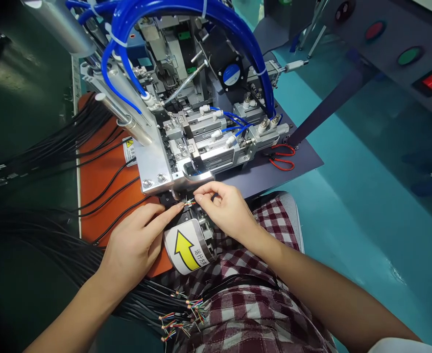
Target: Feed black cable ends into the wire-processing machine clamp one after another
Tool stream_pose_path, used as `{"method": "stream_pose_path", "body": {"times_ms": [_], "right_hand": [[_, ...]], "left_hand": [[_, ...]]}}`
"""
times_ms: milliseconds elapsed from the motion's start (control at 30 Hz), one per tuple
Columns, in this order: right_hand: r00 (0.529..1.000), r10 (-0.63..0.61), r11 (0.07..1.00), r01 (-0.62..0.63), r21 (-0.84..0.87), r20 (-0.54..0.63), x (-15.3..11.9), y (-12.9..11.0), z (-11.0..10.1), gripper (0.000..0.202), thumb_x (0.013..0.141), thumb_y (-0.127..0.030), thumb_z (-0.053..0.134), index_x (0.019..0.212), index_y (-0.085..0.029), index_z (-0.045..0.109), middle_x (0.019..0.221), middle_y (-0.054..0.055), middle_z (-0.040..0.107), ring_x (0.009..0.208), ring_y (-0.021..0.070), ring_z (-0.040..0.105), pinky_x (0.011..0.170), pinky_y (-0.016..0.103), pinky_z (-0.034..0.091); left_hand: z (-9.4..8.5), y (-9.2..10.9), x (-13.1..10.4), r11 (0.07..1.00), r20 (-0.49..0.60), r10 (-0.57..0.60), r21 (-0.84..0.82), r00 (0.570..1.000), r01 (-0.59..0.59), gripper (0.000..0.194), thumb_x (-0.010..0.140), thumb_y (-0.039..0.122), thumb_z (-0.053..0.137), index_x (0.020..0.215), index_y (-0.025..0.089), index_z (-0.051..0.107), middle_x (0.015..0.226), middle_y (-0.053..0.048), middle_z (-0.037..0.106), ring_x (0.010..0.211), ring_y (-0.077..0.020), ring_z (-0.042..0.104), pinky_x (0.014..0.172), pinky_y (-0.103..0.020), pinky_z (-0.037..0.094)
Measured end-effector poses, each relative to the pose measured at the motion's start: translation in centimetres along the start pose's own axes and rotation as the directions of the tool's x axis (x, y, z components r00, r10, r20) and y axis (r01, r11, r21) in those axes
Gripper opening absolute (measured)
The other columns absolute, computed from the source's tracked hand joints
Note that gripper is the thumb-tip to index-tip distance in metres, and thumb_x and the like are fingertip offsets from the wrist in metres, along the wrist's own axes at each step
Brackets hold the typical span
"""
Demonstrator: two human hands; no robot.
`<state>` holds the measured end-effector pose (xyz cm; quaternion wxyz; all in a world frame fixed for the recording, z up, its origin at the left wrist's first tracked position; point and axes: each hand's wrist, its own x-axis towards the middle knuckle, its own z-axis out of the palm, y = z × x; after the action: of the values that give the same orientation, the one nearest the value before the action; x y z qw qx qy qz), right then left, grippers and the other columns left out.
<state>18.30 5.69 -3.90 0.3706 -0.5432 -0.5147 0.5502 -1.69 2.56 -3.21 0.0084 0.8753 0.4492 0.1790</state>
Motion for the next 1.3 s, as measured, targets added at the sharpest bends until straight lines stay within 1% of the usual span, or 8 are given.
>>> {"method": "stream_pose_path", "body": {"times_ms": [267,500,700,800,933,1067,1200,1300], "right_hand": [[0.997,0.075,0.997,-0.075,-0.019,0.003,0.4,0.0,0.5,0.014,0.076,-0.028,0.066,0.074,-0.014,0.065,0.069,0.002,0.063,0.059,0.0121,0.054,0.054,0.025,0.044],[0.992,0.119,0.992,-0.121,0.042,0.051,0.5,0.0,0.4,0.014,0.074,-0.029,0.066,0.072,-0.015,0.065,0.074,0.003,0.066,0.069,0.0155,0.058,0.061,0.028,0.046],[0.973,0.215,0.967,-0.224,0.124,0.081,0.7,-0.2,0.7,0.020,0.075,-0.032,0.068,0.067,-0.014,0.064,0.065,-0.001,0.058,0.059,0.0096,0.046,0.056,0.024,0.038],[0.952,0.284,0.929,-0.302,0.214,0.111,0.8,0.1,0.7,0.018,0.075,-0.031,0.069,0.070,-0.014,0.066,0.063,-0.003,0.053,0.056,0.0076,0.039,0.051,0.022,0.030],[0.894,0.367,0.807,-0.444,0.391,0.257,1.1,0.3,0.5,0.022,0.072,-0.030,0.072,0.064,-0.013,0.060,0.058,-0.006,0.043,0.048,0.0044,0.025,0.045,0.022,0.016],[0.843,0.415,0.707,-0.535,0.463,0.342,1.2,0.1,0.4,0.025,0.070,-0.027,0.074,0.060,-0.013,0.056,0.056,-0.007,0.041,0.046,0.0030,0.020,0.043,0.022,0.012],[0.852,0.413,0.717,-0.522,0.462,0.322,1.1,0.0,0.4,0.023,0.067,-0.024,0.078,0.063,-0.013,0.058,0.059,-0.006,0.044,0.049,0.0032,0.025,0.044,0.020,0.017],[0.867,0.384,0.723,-0.496,0.481,0.317,0.9,0.0,0.4,0.026,0.068,-0.028,0.079,0.062,-0.014,0.058,0.058,-0.007,0.042,0.048,0.0033,0.024,0.044,0.020,0.019]], "left_hand": [[-0.1,0.0,0.0,1.000,-0.004,-0.003,-0.015,1.000,0.003,0.033,0.093,0.013,0.040,0.117,0.013,0.063,0.084,-0.008,0.062,0.076,-0.0177,0.059,0.063,-0.028,0.050],[0.2,-0.1,-0.2,1.000,-0.019,-0.010,-0.023,1.000,0.010,0.032,0.093,0.014,0.041,0.117,0.013,0.063,0.084,-0.009,0.063,0.075,-0.0181,0.060,0.064,-0.029,0.051],[-0.1,-0.1,-0.1,1.000,-0.015,0.002,-0.025,1.000,-0.002,0.033,0.092,0.011,0.041,0.116,0.012,0.063,0.084,-0.009,0.063,0.075,-0.0183,0.060,0.063,-0.029,0.051],[-0.1,-0.1,-0.1,1.000,-0.017,-0.003,-0.029,1.000,0.003,0.033,0.092,0.011,0.041,0.116,0.012,0.063,0.084,-0.009,0.063,0.076,-0.0184,0.061,0.064,-0.029,0.051],[0.1,-0.1,-0.3,0.999,-0.005,-0.009,-0.041,1.000,0.008,0.032,0.092,0.013,0.043,0.118,0.012,0.063,0.085,-0.009,0.063,0.076,-0.0184,0.060,0.064,-0.029,0.051],[0.1,0.0,-0.2,0.999,-0.019,-0.001,-0.032,1.000,0.000,0.032,0.093,0.013,0.043,0.117,0.012,0.063,0.086,-0.009,0.063,0.076,-0.0178,0.060,0.064,-0.029,0.052],[0.0,-0.1,-0.1,1.000,-0.029,-0.004,-0.029,1.000,0.003,0.031,0.094,0.014,0.041,0.116,0.011,0.064,0.084,-0.009,0.064,0.074,-0.0175,0.060,0.063,-0.029,0.052],[0.0,-0.1,-0.1,0.999,-0.034,-0.008,-0.038,0.999,0.006,0.031,0.094,0.013,0.042,0.116,0.011,0.064,0.084,-0.009,0.064,0.074,-0.0173,0.060,0.062,-0.029,0.052]]}}
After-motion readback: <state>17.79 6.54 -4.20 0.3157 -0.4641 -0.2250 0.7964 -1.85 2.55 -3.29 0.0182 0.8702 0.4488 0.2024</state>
